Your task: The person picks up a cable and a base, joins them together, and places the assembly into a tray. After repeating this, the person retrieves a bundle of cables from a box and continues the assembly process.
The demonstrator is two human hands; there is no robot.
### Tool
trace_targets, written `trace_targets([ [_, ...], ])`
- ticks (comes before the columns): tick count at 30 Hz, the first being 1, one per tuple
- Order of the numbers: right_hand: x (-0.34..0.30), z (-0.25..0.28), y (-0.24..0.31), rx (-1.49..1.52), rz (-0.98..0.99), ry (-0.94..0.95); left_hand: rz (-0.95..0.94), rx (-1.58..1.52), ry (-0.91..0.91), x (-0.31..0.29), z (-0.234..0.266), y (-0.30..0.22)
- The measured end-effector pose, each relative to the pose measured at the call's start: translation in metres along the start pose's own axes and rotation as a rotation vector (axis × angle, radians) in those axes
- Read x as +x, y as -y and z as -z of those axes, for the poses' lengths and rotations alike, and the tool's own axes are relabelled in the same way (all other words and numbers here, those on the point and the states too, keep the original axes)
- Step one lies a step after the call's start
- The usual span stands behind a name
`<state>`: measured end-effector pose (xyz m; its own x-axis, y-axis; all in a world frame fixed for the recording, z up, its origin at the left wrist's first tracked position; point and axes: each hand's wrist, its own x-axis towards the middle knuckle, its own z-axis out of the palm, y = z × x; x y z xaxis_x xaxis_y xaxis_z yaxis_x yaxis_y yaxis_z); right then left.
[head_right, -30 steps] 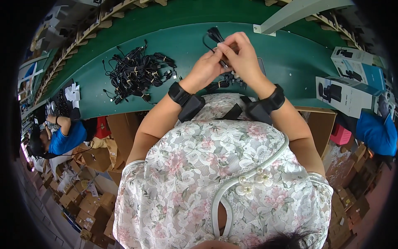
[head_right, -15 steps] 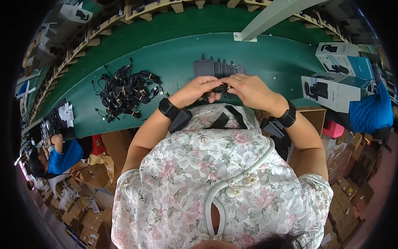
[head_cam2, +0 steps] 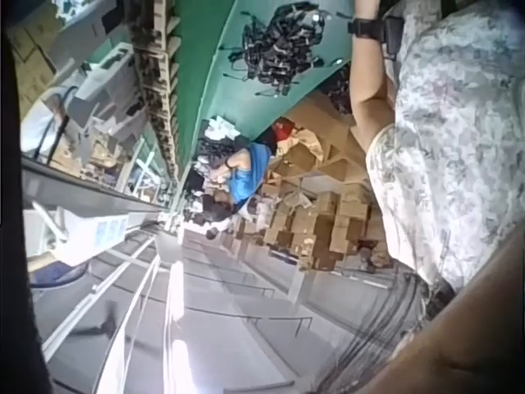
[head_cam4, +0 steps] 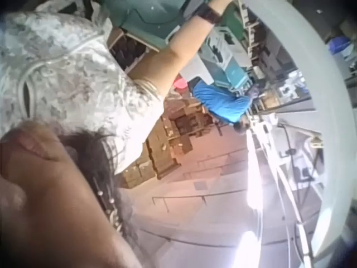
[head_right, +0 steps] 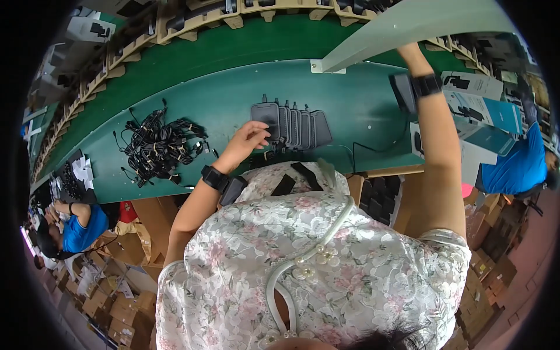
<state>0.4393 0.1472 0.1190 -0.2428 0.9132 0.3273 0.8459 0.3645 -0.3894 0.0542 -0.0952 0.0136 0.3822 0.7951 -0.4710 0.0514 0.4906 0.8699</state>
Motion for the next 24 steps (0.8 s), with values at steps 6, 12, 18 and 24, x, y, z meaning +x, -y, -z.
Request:
trace_targets([
  [6,0.062,-0.001,-0.053,-0.480,0.011,-0.032,0.048,-0.042,-0.049,-0.012,-0.003,-0.013],
  [12,0.088,-0.051,-0.020,-0.449,0.045,0.059,0.018,0.105,-0.264,-0.061,0.003,0.030],
  [18,0.086,-0.078,-0.037,-0.387,0.016,-0.074,-0.046,0.351,-0.354,-0.084,0.003,0.028],
  [24,0.085,-0.092,-0.034,-0.346,0.012,-0.138,-0.099,0.447,-0.355,-0.086,0.001,0.042],
])
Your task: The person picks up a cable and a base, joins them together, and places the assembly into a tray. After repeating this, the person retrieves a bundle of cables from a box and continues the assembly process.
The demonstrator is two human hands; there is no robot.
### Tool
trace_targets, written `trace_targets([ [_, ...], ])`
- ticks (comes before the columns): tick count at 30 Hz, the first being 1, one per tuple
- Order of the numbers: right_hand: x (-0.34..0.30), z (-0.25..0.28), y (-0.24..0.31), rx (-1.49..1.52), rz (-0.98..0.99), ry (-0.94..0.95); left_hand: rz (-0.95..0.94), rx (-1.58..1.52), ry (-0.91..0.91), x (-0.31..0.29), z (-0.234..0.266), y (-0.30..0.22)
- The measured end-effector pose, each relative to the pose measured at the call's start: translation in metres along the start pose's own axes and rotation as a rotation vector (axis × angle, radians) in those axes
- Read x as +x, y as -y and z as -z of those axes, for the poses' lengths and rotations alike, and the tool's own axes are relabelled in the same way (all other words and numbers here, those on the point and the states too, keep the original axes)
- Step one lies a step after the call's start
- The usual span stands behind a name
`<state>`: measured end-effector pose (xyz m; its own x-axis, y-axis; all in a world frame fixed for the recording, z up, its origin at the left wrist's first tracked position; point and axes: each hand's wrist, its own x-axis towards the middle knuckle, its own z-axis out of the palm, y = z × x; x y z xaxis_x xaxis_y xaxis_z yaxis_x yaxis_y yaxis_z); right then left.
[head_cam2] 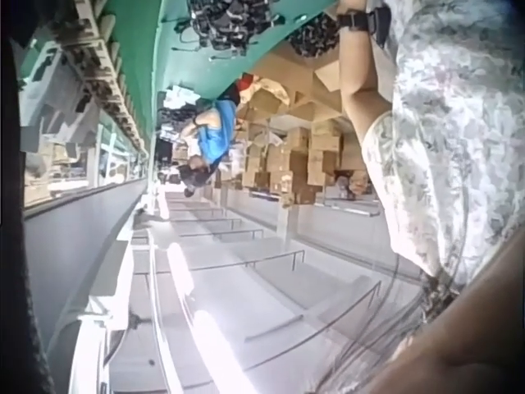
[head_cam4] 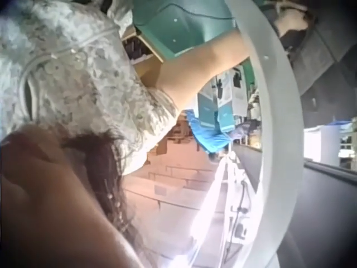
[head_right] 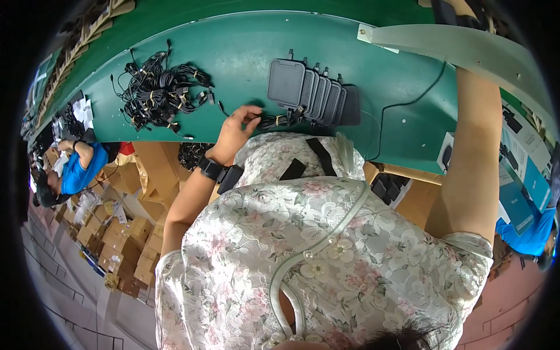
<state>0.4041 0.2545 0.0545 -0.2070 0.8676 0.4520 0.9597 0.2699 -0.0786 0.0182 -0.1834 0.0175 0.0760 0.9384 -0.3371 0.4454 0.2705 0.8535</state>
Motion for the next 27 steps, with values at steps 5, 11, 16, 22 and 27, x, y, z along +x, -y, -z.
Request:
trace_targets([
  [5,0.000,0.005,0.002,0.009,0.014,-0.049,-0.219,0.243,0.099,0.004,0.001,-0.007],
  [11,-0.003,0.009,-0.006,0.098,-0.126,-0.046,-0.241,0.403,0.274,0.020,0.003,-0.021],
  [16,-0.017,0.026,0.016,0.005,0.183,0.011,-0.275,0.585,0.300,0.012,0.006,-0.018],
  [22,-0.046,0.041,-0.024,0.479,0.244,-0.169,-0.294,0.384,0.160,0.025,0.018,-0.025],
  [27,-0.142,0.030,-0.048,0.241,-0.099,-0.110,-0.441,0.499,-0.028,0.079,0.006,-0.055],
])
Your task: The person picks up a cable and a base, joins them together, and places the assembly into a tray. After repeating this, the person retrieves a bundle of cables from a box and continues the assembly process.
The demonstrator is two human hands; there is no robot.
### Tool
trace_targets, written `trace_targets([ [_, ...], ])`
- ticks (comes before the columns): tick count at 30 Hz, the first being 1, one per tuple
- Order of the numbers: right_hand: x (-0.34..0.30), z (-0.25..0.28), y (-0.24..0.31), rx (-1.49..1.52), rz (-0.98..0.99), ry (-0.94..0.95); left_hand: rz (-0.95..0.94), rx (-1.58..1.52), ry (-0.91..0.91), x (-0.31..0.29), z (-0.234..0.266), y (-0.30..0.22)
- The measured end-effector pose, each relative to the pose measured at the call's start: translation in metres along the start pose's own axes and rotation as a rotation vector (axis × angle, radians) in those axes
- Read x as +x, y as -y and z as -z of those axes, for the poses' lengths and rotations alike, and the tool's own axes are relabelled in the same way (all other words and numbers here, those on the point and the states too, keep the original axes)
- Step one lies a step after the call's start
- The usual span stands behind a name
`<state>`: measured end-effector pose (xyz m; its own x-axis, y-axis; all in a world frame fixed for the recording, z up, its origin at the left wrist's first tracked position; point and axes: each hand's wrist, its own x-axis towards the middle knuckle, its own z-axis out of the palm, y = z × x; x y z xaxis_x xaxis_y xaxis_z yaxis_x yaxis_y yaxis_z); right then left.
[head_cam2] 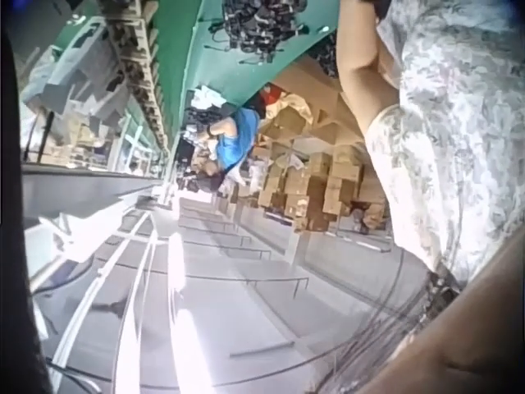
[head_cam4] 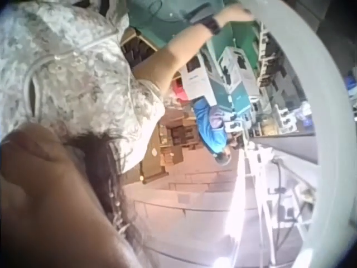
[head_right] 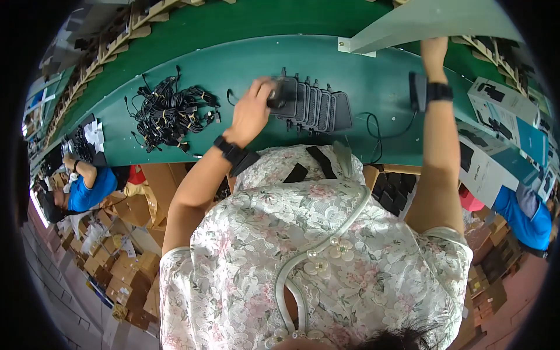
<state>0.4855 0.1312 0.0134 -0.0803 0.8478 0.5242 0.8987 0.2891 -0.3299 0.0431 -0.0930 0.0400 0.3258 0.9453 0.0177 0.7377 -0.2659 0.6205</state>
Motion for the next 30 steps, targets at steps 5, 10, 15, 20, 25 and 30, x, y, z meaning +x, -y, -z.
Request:
trace_targets([
  [5,-0.097,0.025,0.106,0.370,-0.371,0.190,0.217,0.128,0.238,0.050,-0.019,0.024],
  [10,-0.153,0.028,0.174,0.626,-0.498,0.420,0.192,0.083,0.350,0.051,-0.039,0.064],
  [15,-0.149,0.037,0.218,0.697,-0.537,0.883,0.246,-0.141,0.150,0.039,-0.016,0.069],
  [20,-0.152,0.034,0.262,1.005,-0.599,0.877,0.533,-0.993,0.047,0.035,0.000,0.004],
  [25,-0.154,0.036,0.241,1.190,-0.840,0.417,0.444,-1.077,0.150,0.029,-0.004,-0.015],
  [30,-0.146,0.050,0.122,0.848,-0.834,-0.198,0.453,-0.909,0.013,0.015,-0.027,-0.001],
])
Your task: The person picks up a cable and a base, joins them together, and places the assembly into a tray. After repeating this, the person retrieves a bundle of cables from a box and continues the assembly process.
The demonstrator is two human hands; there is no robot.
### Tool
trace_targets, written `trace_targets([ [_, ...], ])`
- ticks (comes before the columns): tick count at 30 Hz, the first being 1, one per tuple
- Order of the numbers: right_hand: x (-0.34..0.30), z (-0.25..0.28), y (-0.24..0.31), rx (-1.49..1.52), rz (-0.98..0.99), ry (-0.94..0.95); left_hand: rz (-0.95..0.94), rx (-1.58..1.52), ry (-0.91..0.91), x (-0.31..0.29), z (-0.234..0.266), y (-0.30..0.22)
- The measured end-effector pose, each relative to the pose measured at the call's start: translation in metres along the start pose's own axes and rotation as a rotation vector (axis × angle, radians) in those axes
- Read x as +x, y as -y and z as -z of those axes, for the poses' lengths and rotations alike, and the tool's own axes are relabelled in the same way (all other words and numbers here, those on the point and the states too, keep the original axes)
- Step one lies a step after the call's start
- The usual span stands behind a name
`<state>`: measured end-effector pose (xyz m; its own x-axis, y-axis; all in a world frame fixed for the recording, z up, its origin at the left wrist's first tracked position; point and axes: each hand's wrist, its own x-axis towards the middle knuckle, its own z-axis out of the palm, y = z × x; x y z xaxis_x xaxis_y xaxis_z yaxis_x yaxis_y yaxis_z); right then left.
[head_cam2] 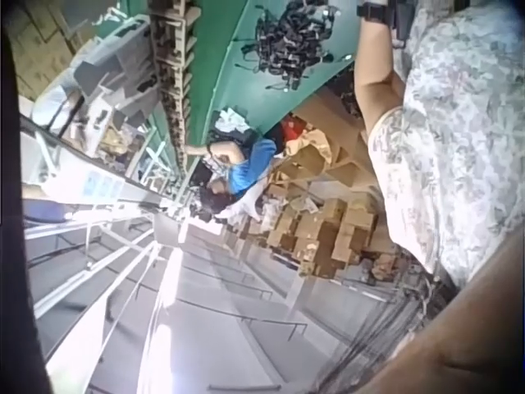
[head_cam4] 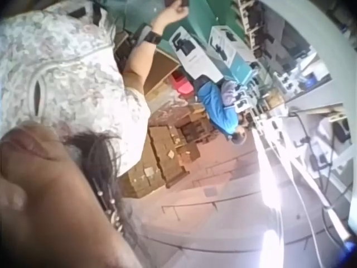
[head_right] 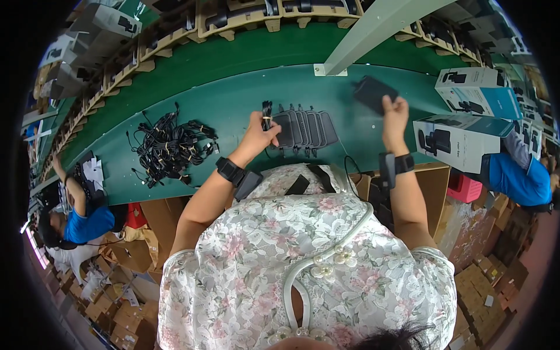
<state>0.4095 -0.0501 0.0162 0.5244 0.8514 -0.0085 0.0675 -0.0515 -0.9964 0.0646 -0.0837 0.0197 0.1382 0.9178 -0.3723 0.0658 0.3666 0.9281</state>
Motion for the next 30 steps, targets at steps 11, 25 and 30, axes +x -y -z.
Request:
trace_targets([
  [11,0.229,-0.086,0.066,-0.026,0.594,0.306,0.093,-0.012,0.106,-0.017,-0.003,-0.009],
  [25,0.290,-0.164,0.128,-0.855,0.724,0.657,0.075,-0.137,-0.026,-0.041,-0.001,0.000],
  [30,0.301,-0.159,0.139,-0.852,0.709,0.667,0.111,-0.117,-0.053,-0.043,-0.002,-0.010],
])
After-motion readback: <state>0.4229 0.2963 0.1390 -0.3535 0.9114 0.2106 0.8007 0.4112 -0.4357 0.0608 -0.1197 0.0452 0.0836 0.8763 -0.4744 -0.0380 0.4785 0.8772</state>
